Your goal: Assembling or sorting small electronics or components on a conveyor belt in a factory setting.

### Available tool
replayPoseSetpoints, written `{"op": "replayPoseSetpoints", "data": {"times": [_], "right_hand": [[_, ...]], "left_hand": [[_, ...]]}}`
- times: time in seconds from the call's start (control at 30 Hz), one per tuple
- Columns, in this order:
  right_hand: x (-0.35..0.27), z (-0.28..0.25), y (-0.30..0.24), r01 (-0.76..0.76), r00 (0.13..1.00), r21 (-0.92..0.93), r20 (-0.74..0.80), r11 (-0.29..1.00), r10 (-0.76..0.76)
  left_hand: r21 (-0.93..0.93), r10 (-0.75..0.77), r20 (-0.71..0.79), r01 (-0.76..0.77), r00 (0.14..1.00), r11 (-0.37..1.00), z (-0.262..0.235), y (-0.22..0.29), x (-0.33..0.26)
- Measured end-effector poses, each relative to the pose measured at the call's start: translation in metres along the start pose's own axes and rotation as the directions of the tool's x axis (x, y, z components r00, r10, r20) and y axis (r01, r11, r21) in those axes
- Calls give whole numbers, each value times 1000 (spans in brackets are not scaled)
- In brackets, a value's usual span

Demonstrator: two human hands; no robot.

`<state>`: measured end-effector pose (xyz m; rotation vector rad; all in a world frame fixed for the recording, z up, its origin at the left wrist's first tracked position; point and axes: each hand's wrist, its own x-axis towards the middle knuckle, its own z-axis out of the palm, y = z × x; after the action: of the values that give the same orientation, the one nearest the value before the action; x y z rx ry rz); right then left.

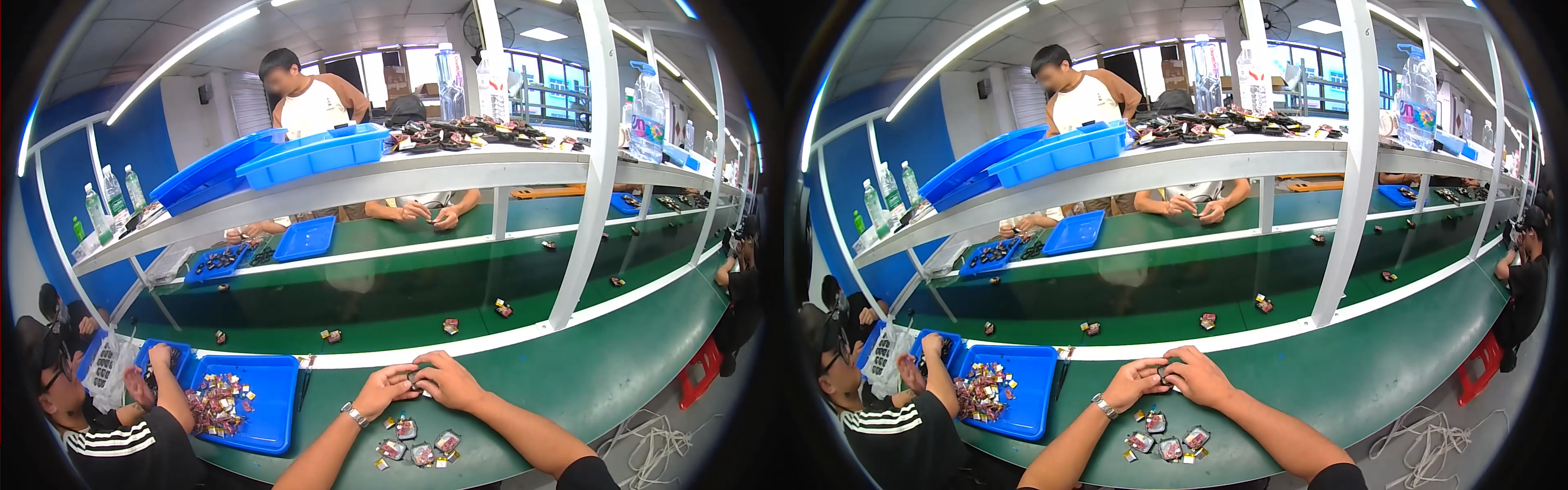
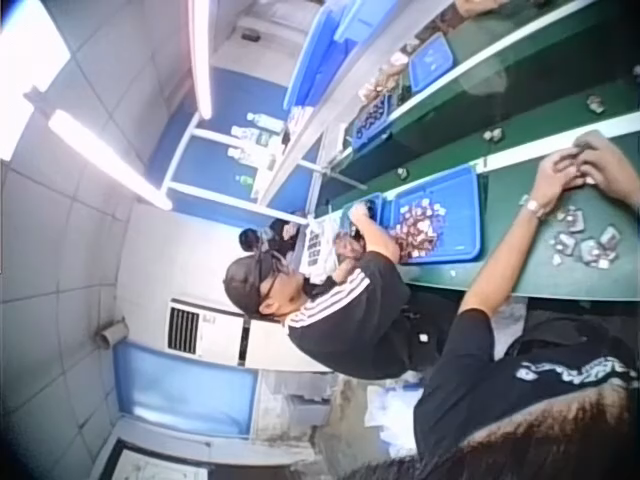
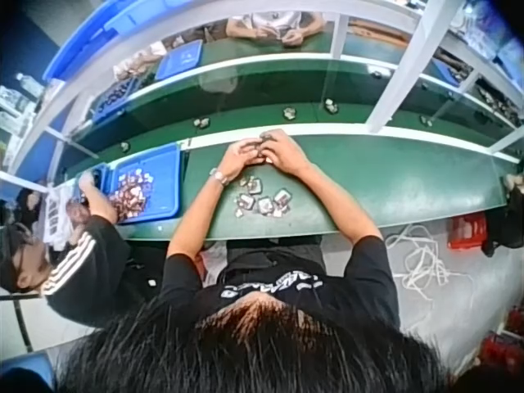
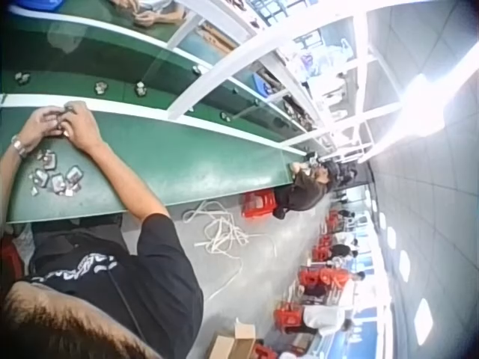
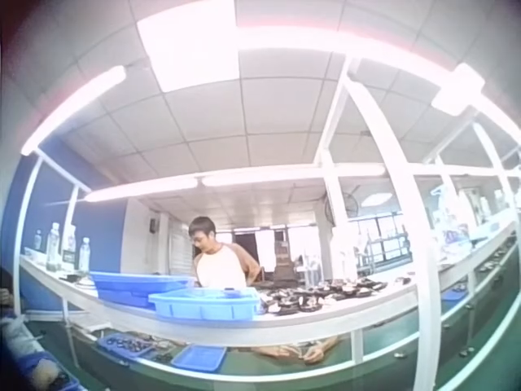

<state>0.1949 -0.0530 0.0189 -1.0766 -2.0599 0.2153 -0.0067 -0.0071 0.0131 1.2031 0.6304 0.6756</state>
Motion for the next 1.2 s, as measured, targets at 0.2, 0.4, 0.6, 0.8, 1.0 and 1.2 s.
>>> {"op": "replayPoseSetpoints", "data": {"times": [0.2, 0.4, 0.6, 0.8, 1.0, 1.2], "right_hand": [[-2, 1, -7, -79, 996, 105, 48, 991, 74], [-5, -6, -4, -95, 993, 212, 91, 973, 77], [-4, -8, -6, -86, 995, 254, 76, 963, 69], [-2, 0, -12, -26, 993, 126, -110, 992, 40], [-5, 5, -14, -42, 990, 129, -130, 991, 59], [-5, 3, -14, -80, 987, 170, -124, 982, 102]], "left_hand": [[45, -15, 48, 13, 999, 999, -8, -2, -1], [-53, -30, 121, 37, 992, 998, -7, -5, 0], [6, -29, 99, 29, 995, 1000, -2, -3, -3], [-76, 5, 98, 2, 995, 997, -6, -6, 0], [-75, 10, 87, -4, 996, 997, -8, -9, 2], [-106, 12, 81, -4, 997, 994, -6, -9, 1]]}}
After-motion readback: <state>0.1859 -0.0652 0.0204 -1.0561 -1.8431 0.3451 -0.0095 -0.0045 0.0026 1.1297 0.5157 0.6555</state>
